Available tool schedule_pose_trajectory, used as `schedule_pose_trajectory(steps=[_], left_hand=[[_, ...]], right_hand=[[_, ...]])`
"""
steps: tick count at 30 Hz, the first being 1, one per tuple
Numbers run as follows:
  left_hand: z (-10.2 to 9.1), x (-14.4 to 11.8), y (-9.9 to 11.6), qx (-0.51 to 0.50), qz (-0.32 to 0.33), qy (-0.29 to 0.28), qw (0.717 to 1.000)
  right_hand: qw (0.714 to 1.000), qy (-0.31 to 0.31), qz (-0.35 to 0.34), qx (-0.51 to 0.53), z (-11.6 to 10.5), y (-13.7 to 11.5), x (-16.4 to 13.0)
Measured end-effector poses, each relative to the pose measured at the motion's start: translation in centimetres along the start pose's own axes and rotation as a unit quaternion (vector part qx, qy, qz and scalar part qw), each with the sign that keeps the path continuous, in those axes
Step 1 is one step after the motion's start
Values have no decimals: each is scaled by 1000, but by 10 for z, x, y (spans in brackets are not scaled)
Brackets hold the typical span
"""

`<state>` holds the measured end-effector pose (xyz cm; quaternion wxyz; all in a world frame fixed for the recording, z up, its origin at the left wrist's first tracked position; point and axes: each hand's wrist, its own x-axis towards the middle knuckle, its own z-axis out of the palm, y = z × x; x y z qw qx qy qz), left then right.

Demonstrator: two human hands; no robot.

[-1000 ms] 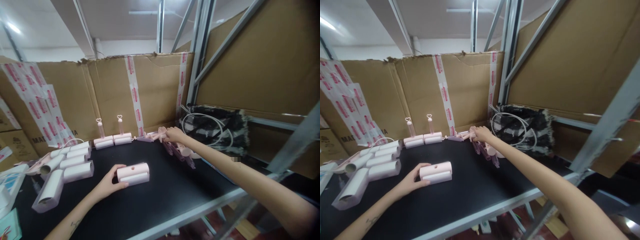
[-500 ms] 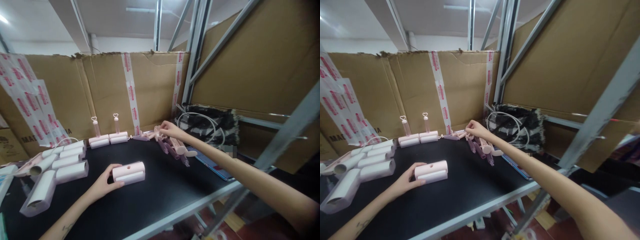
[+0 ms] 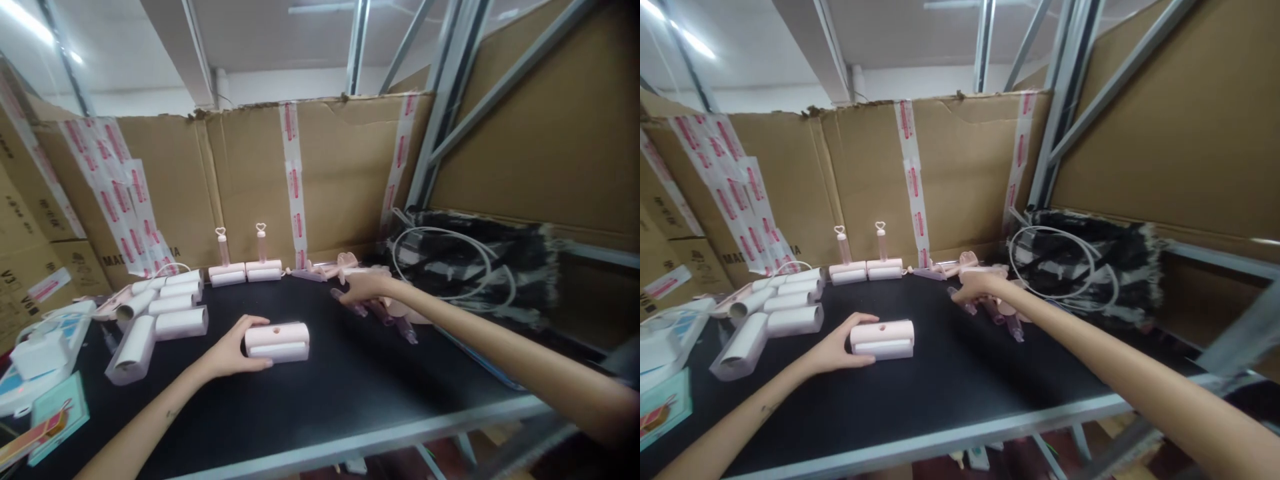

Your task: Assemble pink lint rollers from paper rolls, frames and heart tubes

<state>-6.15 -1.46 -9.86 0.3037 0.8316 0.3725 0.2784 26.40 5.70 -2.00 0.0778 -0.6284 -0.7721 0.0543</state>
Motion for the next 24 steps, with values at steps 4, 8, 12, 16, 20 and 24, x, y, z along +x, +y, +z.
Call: schedule_pose_trajectory(steps=[4,8,12,16,20,24], left_hand=[[12,2,-9,-54,-23,47,997],[15,3,-13,-80,-26,60,995],[13,3,-10,-85,-19,57,995],[12,3,-6,-72,-19,60,995],[19,-1,1,-38,-33,108,993],[29,-6,12,-9,-59,158,986]], right_hand=[[983,-10,-99,152,1,-40,-24],[920,48,-263,286,20,-90,-36],[925,51,-308,218,27,-114,-29],[926,10,-326,191,15,-122,-21],[930,10,-325,170,12,-132,-22],[921,52,-328,204,24,-132,-30]])
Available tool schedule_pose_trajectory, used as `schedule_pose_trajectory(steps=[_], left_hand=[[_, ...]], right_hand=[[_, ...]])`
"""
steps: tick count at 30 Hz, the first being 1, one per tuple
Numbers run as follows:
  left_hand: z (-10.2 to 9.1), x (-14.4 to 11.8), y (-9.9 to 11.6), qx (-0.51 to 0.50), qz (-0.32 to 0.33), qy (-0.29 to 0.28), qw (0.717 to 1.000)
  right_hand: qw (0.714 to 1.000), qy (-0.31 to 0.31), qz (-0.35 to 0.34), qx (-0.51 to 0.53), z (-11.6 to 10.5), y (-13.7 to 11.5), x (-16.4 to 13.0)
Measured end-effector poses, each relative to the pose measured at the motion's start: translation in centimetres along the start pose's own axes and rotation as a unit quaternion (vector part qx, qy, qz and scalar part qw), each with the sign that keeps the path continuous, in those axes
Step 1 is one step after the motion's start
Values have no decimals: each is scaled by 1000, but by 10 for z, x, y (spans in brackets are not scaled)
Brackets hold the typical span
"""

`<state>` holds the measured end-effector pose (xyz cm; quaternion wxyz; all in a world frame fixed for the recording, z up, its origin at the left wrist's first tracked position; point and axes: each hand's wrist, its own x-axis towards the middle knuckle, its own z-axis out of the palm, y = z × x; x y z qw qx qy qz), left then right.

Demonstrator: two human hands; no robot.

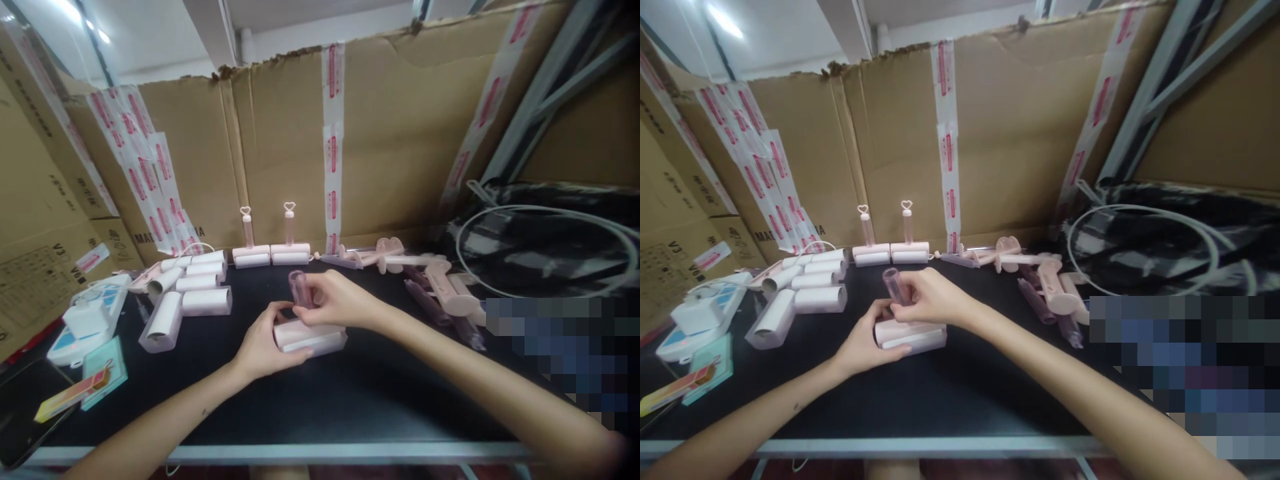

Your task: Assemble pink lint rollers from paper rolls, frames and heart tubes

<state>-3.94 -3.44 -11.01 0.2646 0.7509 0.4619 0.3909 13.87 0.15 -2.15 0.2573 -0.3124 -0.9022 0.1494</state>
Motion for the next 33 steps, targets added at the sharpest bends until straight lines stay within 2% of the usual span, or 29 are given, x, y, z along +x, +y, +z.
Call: schedule_pose_trajectory(steps=[5,9,11,17,21,24,27,30,31,33], left_hand=[[4,-7,12,44,-28,22,998],[6,-9,18,83,-44,30,995],[4,-10,21,100,-37,27,994],[-10,-9,21,80,33,-37,996],[-17,-5,16,23,26,-31,999],[-20,6,22,-37,42,-2,998],[-18,23,40,-113,67,8,991],[-7,37,61,-176,50,-20,983],[-2,39,66,-201,41,-28,978],[5,41,70,-253,27,-40,966]], right_hand=[[994,79,69,21,11,6,-21],[990,114,82,-24,14,8,-30],[989,111,89,-49,13,7,-29],[983,24,131,-128,9,1,-21],[978,35,125,-161,17,-4,-22],[976,53,136,-161,24,-8,-25],[986,26,131,-98,19,-9,-28],[991,-18,112,64,-2,3,-39],[985,3,108,133,-12,10,-43],[958,103,103,246,-32,23,-53]])
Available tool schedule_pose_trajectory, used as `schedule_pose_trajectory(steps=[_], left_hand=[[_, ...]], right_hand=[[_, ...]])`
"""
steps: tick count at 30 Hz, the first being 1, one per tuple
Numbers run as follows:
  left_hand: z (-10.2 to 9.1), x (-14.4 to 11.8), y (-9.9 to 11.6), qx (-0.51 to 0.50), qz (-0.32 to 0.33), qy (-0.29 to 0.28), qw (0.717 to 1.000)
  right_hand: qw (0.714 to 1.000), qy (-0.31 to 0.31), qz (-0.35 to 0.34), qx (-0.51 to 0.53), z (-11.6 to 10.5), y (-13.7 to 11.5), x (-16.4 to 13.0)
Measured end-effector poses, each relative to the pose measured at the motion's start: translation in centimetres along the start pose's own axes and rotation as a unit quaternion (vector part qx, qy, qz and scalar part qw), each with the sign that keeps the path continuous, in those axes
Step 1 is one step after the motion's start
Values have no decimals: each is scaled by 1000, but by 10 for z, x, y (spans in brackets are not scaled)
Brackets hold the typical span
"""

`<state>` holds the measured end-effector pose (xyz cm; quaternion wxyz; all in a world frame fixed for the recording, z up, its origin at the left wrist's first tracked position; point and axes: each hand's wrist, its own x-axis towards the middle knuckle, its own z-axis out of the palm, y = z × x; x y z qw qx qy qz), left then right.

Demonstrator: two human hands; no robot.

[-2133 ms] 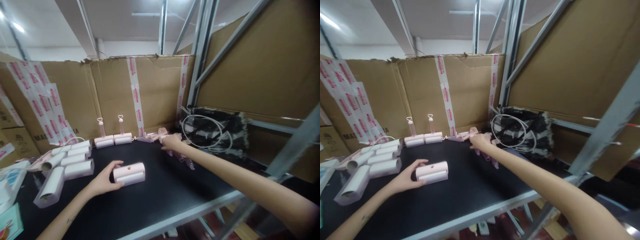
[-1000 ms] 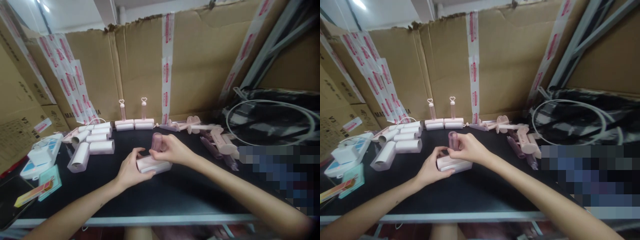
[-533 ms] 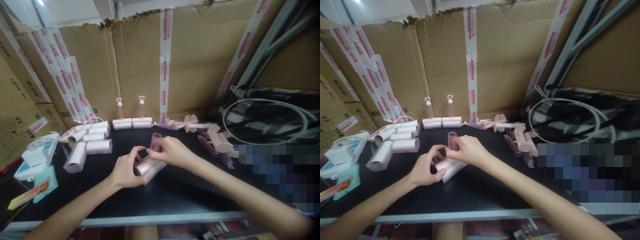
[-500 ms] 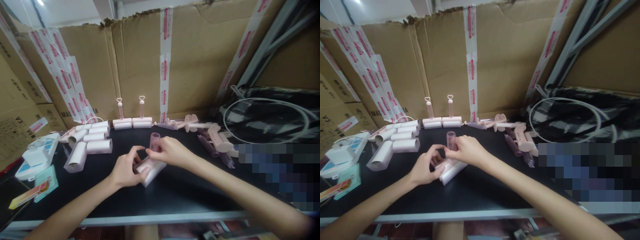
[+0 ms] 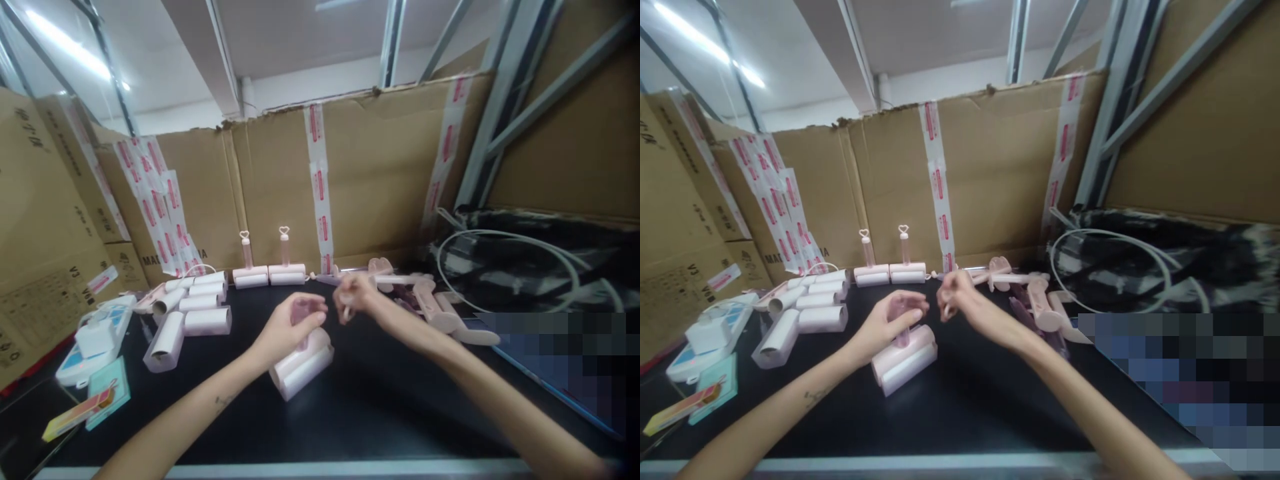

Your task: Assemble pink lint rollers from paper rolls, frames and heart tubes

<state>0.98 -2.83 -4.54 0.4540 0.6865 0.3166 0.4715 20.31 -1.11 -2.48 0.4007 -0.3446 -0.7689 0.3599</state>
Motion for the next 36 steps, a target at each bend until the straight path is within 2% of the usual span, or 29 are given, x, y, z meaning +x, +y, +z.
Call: schedule_pose_trajectory(steps=[2,4,7,10,13,15,18,20,23,28,36], left_hand=[[2,-1,-2,-42,-9,-9,999],[-1,-2,-5,-70,-14,-32,997],[-9,-2,-6,-128,-19,-83,988],[-13,-1,-7,-218,-38,-111,969],[-13,0,-8,-263,-61,-115,956],[-13,0,-8,-267,-67,-110,955],[-12,2,-8,-263,-80,-103,956],[-12,4,-9,-262,-90,-100,955],[-11,6,-13,-272,-94,-88,953],[-9,5,-14,-262,-104,-51,958],[0,4,-4,-217,-121,9,969]], right_hand=[[993,93,-20,70,-20,0,-1],[987,126,-23,92,-28,-6,0],[993,80,-18,80,-21,-22,8],[998,-14,-59,-21,-3,-38,22],[985,-75,-105,-114,11,-48,34],[981,-69,-123,-135,16,-52,39],[981,-49,-155,-109,20,-57,43],[981,-80,-161,-66,24,-57,42],[983,-124,-132,-16,31,-52,38],[989,-83,-120,6,38,-42,33],[988,-61,-139,14,40,-41,32]])
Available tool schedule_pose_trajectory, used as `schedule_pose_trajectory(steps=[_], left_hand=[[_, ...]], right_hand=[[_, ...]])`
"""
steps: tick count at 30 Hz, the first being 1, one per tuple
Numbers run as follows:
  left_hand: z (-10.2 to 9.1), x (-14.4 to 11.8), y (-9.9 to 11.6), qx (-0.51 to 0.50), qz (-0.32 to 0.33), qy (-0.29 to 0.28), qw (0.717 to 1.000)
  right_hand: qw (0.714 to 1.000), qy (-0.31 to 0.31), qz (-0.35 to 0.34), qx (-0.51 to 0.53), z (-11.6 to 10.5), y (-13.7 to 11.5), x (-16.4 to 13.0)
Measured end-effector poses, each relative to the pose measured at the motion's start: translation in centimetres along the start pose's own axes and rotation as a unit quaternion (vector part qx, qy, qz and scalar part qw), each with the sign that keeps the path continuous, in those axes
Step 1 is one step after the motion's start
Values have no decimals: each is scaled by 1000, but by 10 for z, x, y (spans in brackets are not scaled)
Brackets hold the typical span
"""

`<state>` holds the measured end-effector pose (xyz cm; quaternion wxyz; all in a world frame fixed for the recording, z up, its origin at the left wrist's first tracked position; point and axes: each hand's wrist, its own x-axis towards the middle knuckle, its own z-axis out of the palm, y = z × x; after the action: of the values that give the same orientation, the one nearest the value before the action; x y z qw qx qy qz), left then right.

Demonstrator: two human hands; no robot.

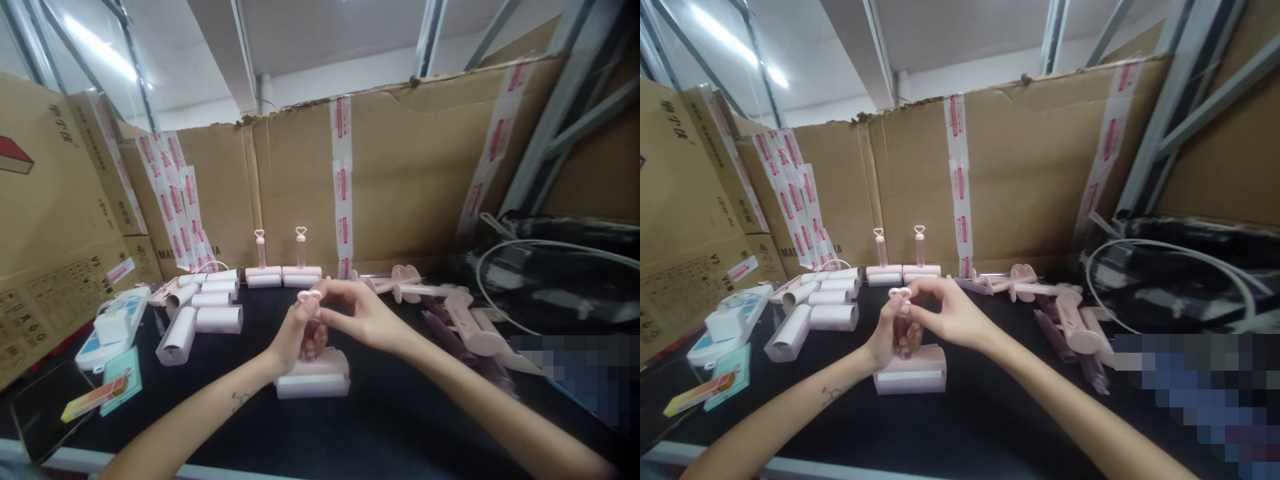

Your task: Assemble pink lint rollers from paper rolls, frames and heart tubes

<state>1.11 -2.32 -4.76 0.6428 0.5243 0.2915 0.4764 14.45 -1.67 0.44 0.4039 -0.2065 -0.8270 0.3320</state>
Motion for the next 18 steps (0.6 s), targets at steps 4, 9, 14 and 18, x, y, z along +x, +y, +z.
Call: schedule_pose_trajectory(steps=[4,9,14,18], left_hand=[[3,0,0,7,-12,32,999],[3,1,-1,-15,-35,38,999],[6,2,-2,-23,-50,53,997],[7,2,-4,-21,-17,52,998]], right_hand=[[1000,19,9,5,2,1,3],[998,47,-1,41,9,7,2],[989,111,-10,94,20,14,-3],[982,141,-12,127,27,16,-7]])
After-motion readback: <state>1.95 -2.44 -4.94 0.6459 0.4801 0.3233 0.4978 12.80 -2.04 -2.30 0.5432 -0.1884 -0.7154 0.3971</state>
